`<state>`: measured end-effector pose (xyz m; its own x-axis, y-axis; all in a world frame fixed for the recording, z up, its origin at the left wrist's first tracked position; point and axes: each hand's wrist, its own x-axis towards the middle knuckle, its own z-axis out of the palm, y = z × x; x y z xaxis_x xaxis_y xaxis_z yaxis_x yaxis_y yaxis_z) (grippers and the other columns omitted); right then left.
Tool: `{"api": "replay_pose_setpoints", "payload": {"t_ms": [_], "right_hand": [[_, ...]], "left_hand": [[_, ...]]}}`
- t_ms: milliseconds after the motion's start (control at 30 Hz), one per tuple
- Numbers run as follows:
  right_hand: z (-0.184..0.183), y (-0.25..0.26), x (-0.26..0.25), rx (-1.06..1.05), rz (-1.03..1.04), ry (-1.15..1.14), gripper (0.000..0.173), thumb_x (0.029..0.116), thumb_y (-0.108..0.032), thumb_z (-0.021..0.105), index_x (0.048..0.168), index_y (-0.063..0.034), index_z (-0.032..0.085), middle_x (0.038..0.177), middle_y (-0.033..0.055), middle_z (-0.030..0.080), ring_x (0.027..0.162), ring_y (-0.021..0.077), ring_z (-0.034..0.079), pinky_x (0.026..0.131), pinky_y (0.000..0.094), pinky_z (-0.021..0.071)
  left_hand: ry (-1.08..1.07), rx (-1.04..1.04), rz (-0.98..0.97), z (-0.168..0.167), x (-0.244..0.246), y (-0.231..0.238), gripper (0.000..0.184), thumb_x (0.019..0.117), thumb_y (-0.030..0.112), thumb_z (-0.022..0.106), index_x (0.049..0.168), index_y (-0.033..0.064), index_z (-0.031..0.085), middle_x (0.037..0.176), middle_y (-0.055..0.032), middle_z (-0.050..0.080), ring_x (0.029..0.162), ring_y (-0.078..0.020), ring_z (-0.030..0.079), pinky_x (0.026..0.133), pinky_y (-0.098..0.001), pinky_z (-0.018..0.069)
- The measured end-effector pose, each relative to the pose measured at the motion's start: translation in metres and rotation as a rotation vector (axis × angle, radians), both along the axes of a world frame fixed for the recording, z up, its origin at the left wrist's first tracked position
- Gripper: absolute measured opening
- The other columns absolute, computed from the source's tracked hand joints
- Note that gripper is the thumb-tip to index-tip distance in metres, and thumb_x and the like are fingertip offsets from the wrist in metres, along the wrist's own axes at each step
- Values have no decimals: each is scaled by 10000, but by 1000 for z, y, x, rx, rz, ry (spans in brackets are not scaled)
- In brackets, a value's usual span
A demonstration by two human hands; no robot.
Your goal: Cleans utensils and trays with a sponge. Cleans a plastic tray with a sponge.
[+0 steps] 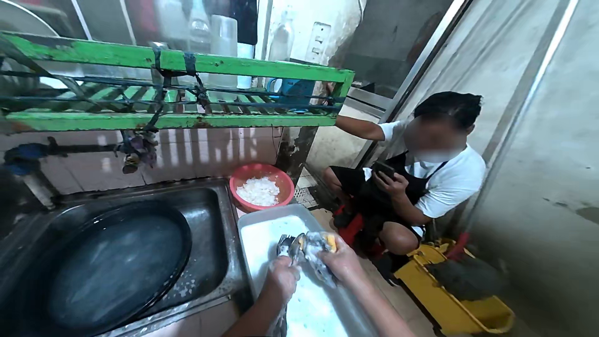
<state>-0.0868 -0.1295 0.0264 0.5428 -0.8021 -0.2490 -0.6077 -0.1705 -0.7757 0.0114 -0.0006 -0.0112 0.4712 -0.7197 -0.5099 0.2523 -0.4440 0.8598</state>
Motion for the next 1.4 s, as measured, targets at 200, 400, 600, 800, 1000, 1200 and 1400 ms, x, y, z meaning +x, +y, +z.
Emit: {"api": "replay_pose_setpoints", "payload": {"t_ms": [200,400,600,800,1000,1200,1400], "right_hand": [[-15,23,0,-24,168,69,643,879,-86,752,1465,-43,490,1269,223,664,1186,336,650,1035,523,497],[4,-8,11,-100,67,149,581,928,-126,721,1463,-67,504,1320,211,642,1234,344,621,1059,543,472],[-12,12,6,-113,283,255,661,911,-145,730,1506,-88,448,1279,224,662,1202,380,643,1039,571,487],[11,-30,-1,-41,-189,-298,603,963,-165,706,1473,-8,424,1210,245,642,1018,323,675,888,515,558],[25,-1,-2,-7,72,-138,663,900,-270,765,1470,-71,490,1302,176,644,1163,262,649,1008,469,523],[30,-38,-10,-118,-274,-451,513,976,-173,688,1433,-37,500,1110,211,679,904,289,688,802,503,571],[0,26,3,40,-115,-287,712,922,-194,742,1484,55,383,1247,245,636,1093,294,665,961,471,543]], "left_hand": [[-107,24,5,1,1,3,270,1033,81,532,1276,-8,610,915,-116,605,679,-168,531,652,-343,478],[-92,18,39,-4,1,-3,178,1059,154,553,1133,10,627,806,-58,551,598,-124,479,579,-297,432],[-79,-8,42,-4,1,3,238,1011,63,562,1236,-2,610,862,-87,596,616,-134,505,596,-313,460],[75,-197,116,-2,0,8,164,1041,73,549,1169,-18,596,762,-31,592,502,-63,504,486,-204,449],[187,-424,-62,2,-3,14,139,1054,126,523,1101,4,571,761,-15,639,524,-53,560,517,-195,499],[217,-403,-25,1,-2,13,158,1069,121,498,1139,-8,559,759,-13,609,509,-43,535,498,-181,487],[245,-387,97,1,-3,11,128,1085,96,462,1106,2,547,694,7,542,480,-38,485,470,-175,445]]}}
